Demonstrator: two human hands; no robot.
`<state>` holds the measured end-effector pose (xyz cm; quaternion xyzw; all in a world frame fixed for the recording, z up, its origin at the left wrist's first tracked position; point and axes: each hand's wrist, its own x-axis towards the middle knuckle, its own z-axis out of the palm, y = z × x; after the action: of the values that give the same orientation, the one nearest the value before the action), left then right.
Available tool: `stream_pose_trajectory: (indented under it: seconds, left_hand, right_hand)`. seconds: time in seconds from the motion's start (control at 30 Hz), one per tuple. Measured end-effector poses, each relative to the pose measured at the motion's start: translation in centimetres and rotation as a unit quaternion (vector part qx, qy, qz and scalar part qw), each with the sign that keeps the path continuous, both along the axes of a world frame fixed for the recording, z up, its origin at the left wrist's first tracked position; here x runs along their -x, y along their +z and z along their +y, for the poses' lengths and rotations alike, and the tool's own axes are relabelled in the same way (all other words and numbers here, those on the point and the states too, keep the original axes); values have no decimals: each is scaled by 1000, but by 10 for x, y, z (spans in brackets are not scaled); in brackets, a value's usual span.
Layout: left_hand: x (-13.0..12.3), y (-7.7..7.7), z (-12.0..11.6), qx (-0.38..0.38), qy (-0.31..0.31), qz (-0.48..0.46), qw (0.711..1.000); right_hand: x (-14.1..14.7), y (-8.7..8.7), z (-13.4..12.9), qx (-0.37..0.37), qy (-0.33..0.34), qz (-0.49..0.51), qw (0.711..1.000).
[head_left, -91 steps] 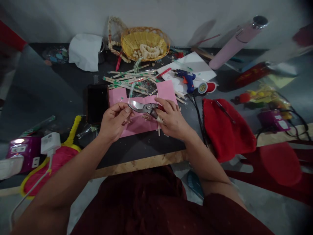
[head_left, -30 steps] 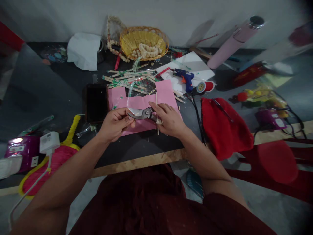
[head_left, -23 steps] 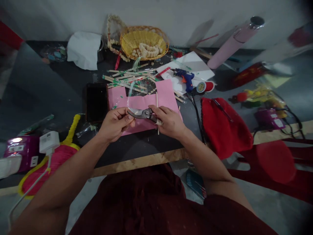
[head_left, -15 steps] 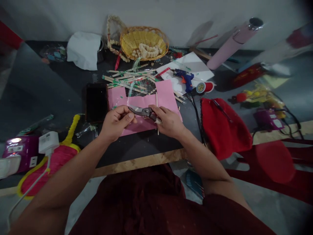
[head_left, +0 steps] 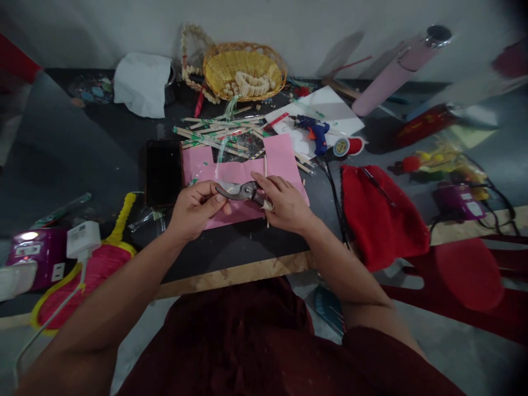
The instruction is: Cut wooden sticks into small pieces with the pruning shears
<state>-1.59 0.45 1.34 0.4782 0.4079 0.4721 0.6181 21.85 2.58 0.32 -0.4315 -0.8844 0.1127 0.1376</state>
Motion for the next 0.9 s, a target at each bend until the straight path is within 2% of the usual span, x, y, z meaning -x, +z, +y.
stream_pose_trajectory:
  seconds: [0.17, 0.37, 0.57, 0.8, 0.9]
  left_hand:
    - [0, -1, 0, 10, -11, -12, 1000]
    - [0, 0, 0, 14, -18, -17, 1000]
    - [-1, -2, -1, 19, -1, -17, 1000]
    - [-3, -4, 0, -35, 66, 61, 995]
    - [-2, -5, 0, -51, 62, 87, 993]
  right_hand:
    - [-1, -2, 1, -15, 4, 9, 1000]
    - [3, 4, -5, -21, -21, 3, 1000]
    - [4, 7, -9, -8, -39, -23, 999]
    - [3, 7, -4, -6, -42, -25, 999]
    - [1, 6, -2, -18, -42, -38, 998]
